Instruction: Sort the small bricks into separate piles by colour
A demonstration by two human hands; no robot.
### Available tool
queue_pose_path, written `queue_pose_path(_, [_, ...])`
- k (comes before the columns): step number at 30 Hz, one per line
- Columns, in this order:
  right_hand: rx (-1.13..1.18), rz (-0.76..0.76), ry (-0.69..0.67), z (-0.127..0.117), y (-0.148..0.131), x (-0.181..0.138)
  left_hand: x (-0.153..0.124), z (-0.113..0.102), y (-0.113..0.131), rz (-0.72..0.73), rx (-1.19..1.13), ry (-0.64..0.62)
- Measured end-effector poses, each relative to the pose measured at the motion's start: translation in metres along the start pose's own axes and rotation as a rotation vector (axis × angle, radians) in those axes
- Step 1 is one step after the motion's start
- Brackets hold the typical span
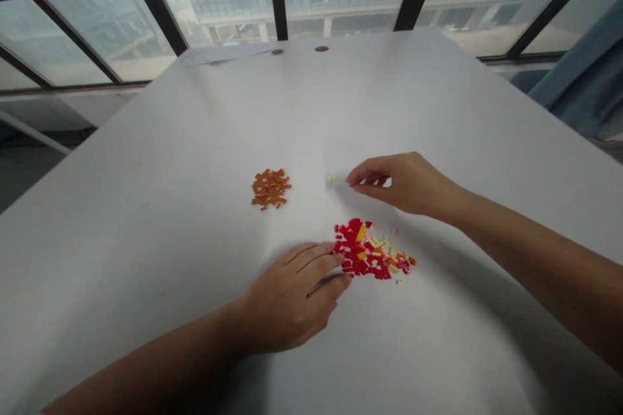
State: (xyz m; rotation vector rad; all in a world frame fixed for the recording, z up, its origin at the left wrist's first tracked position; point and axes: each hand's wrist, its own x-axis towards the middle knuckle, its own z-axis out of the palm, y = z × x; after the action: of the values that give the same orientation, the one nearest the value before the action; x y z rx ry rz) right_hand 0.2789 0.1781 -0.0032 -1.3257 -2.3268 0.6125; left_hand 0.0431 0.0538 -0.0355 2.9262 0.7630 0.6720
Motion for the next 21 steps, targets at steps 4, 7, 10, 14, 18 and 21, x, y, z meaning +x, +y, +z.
queue_pose_path(4, [-0.098,-0.08,-0.263,-0.015,-0.006,-0.035,0.0,0.0,0.0,0.01,0.005,0.009])
queue_pose_path(7, [-0.103,-0.103,-0.282,-0.014,-0.007,-0.05,0.001,0.001,0.001,0.018,0.007,0.02])
queue_pose_path(10, [-0.101,-0.098,-0.209,-0.007,-0.007,-0.055,0.002,0.0,0.001,0.023,0.013,0.024])
queue_pose_path(14, [-0.147,-0.059,-0.14,0.003,-0.006,-0.053,0.003,0.0,0.001,0.028,0.021,0.026])
queue_pose_path(18, [-0.137,-0.035,-0.14,0.009,-0.006,-0.054,0.003,-0.001,0.001,0.019,0.03,0.022])
queue_pose_path(21, [-0.119,-0.021,-0.133,0.011,-0.006,-0.056,0.004,-0.002,0.002,0.018,0.022,0.019])
